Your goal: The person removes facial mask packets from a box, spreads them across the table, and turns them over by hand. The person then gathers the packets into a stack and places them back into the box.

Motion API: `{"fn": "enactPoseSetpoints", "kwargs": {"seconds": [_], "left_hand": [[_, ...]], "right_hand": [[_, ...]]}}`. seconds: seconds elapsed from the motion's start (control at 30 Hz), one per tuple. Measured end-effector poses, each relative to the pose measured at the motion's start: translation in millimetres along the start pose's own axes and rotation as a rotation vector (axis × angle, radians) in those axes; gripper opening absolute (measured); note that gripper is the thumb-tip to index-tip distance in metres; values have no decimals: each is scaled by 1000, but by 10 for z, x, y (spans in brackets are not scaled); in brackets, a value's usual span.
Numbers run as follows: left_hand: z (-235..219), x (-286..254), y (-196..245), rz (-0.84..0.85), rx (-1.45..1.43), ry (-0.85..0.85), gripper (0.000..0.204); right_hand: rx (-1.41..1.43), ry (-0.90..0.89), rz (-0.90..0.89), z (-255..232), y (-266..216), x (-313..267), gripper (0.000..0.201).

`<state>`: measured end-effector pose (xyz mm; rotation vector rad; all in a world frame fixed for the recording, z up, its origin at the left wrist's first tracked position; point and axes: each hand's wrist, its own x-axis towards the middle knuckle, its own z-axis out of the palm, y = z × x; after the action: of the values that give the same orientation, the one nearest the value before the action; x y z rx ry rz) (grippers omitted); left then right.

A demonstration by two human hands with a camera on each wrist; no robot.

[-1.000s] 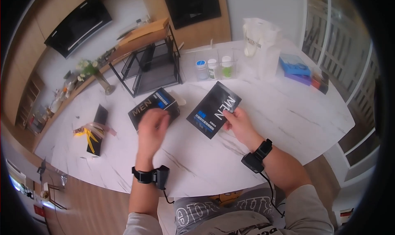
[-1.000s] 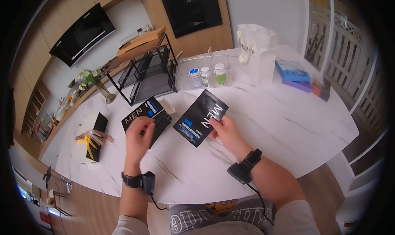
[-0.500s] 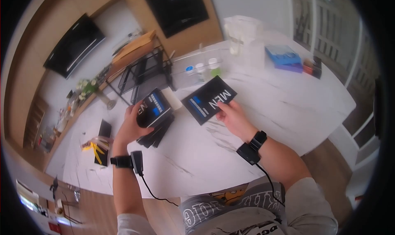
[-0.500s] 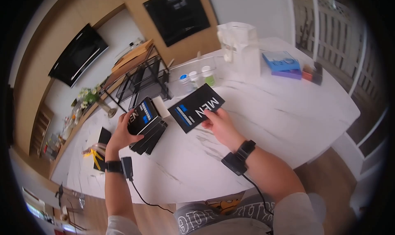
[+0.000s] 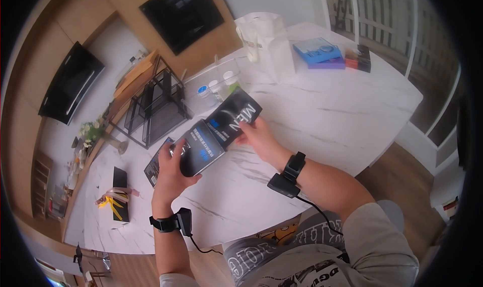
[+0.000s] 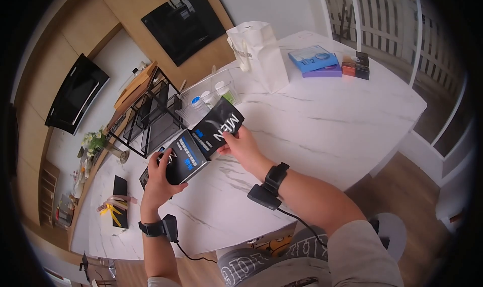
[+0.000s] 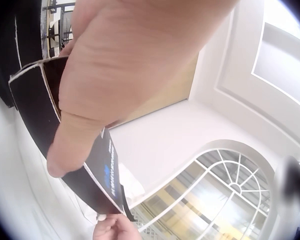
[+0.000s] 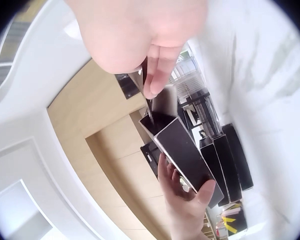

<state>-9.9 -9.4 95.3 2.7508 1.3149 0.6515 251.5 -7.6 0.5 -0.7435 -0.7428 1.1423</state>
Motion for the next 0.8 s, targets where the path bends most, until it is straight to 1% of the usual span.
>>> {"fn": "enactPoseSetpoints", "kwargs": {"seconds": [0.03,0.13,0.23,0.3,0.33,0.37,0.47,0.5,0.6,0.63,0.73,0.8], "left_hand": [[28,-1,6,7,22,-1,99],[160,0,17,6,44,31,102],[294,19,58,26,30,50,101],[377,19,38,29,2,66,101],[410,2,32,13,-26,75,101],[436,-25,21,-3,-56,83,100],[491,-92,27,-58,-134,103,99],[524,-94,30,-63,-140,108,99],[590,-99,6,-53,-126,125,99],[603,-95,0,-47,-115,130,99],[610,-124,-34,-62,-175,137,99],[646,-141,-73,-49,-205,141,98]], "right_hand": [[-65,34,-23,19,-21,-2,19],[-165,41,-114,-39,125,63,22],[-378,-111,-92,-50,300,41,30],[-464,-47,-164,-71,302,70,34],[-507,-15,-201,16,161,25,36],[-362,114,-135,72,-5,-58,31],[-328,173,-227,-53,11,47,26],[-399,144,-275,-69,48,65,19],[-637,-77,-276,-13,187,-31,15],[-638,-119,-264,4,183,-54,15],[-843,-49,-490,63,-8,-119,15],[-797,-61,-481,42,0,-86,14]]}}
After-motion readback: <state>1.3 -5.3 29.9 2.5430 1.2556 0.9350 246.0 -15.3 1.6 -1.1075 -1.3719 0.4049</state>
